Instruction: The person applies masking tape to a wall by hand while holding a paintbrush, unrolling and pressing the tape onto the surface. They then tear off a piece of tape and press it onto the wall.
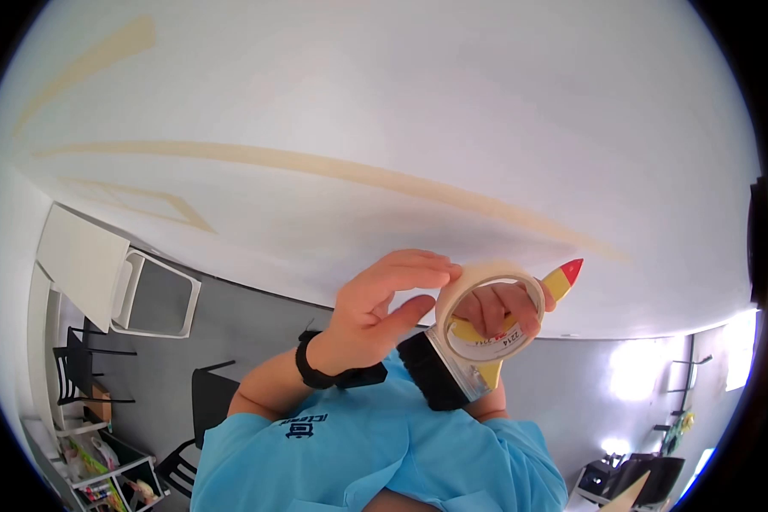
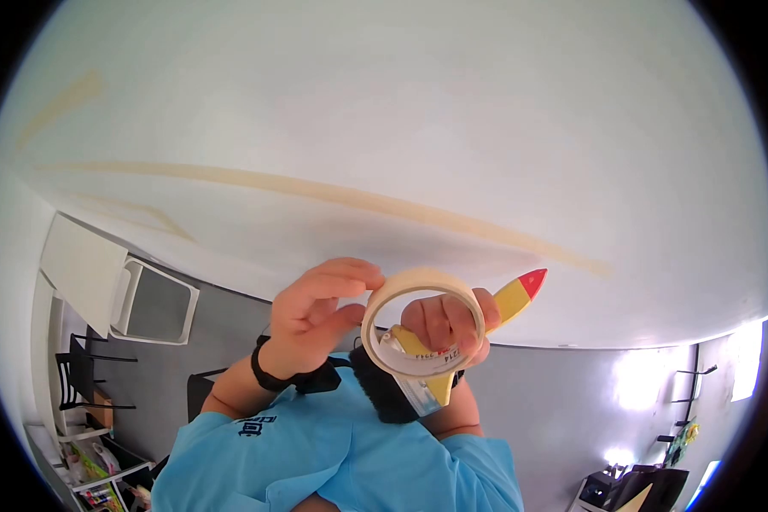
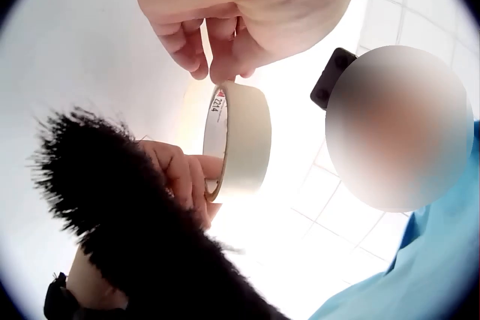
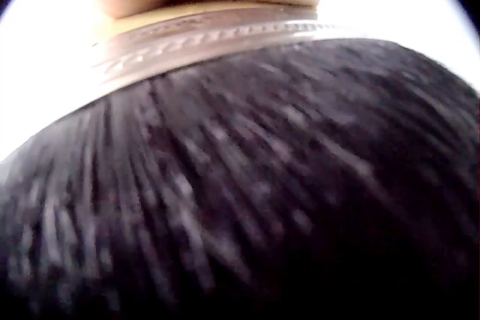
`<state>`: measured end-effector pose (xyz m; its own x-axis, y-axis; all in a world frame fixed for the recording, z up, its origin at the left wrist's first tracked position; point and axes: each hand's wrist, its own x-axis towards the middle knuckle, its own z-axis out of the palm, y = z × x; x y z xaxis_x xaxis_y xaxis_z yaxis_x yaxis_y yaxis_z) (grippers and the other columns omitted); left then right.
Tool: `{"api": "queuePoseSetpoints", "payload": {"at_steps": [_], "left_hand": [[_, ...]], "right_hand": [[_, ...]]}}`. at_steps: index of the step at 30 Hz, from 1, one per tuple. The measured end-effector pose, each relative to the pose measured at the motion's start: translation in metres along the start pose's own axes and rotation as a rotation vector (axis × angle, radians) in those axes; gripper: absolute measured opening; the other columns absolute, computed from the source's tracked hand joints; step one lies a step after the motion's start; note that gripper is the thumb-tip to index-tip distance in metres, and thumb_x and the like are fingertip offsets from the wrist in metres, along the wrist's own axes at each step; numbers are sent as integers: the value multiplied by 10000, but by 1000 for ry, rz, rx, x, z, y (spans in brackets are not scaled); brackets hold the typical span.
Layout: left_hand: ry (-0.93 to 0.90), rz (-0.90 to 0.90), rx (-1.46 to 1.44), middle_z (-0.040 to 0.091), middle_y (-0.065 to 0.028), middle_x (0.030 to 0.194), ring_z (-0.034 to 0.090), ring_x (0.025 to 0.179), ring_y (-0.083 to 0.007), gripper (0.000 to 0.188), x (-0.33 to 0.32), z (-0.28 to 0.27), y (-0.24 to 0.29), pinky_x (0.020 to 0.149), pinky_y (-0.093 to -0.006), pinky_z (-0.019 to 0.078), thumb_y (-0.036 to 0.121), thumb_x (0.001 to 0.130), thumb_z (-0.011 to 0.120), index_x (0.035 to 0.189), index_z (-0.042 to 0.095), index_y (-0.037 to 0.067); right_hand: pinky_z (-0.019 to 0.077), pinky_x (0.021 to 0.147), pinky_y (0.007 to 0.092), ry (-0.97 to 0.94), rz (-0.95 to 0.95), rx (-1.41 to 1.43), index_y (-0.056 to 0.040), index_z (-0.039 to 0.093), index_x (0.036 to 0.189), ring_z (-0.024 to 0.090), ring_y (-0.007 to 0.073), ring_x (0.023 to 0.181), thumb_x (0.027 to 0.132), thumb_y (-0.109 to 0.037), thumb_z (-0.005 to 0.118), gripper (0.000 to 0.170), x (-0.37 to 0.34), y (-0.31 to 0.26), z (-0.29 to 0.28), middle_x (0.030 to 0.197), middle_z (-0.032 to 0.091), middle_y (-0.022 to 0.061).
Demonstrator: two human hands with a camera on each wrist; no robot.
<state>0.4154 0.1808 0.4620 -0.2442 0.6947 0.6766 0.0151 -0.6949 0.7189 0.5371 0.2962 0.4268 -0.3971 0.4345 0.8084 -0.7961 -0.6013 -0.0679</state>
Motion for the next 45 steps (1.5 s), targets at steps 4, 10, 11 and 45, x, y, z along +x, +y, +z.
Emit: {"api": "queuePoseSetpoints", "payload": {"at_steps": [4, 10, 11, 45], "left_hand": [[83, 151, 255, 572, -196, 1160, 549, 1083, -305, 546, -2, 7, -4, 880, -394, 469, -150, 774, 609, 1264, 468, 48], [255, 392, 454, 595, -208, 1110, 614, 953, -309, 508, 0, 4, -13, 785, -370, 513, -79, 766, 686, 1216, 483, 44], [306, 437, 448, 616, -206, 1076, 629, 918, -315, 459, 5, 3, -11, 754, -368, 521, -91, 743, 698, 1154, 525, 16], [396, 292, 596, 567, -155, 997, 612, 788, -182, 283, 38, -18, 17, 658, -263, 513, -113, 771, 668, 1017, 569, -13]], "right_hand": [[315, 511, 233, 129, 24, -26, -219, 556, 1070, 387, 71, 470, 870, -100, 564, 233, 3, 2, 15, 865, 644, -43], [356, 493, 231, 161, 79, -174, -192, 521, 1125, 461, 97, 554, 880, -149, 624, 269, 12, 13, 27, 1098, 632, 109], [381, 489, 229, 192, 113, -169, -179, 519, 1122, 484, 99, 565, 869, -138, 644, 285, 14, 15, 30, 1146, 620, 167], [468, 518, 239, 93, 288, -1140, -34, 585, 1010, 635, 175, 616, 771, 15, 652, 253, -3, -2, 25, 948, 683, 190]]}}
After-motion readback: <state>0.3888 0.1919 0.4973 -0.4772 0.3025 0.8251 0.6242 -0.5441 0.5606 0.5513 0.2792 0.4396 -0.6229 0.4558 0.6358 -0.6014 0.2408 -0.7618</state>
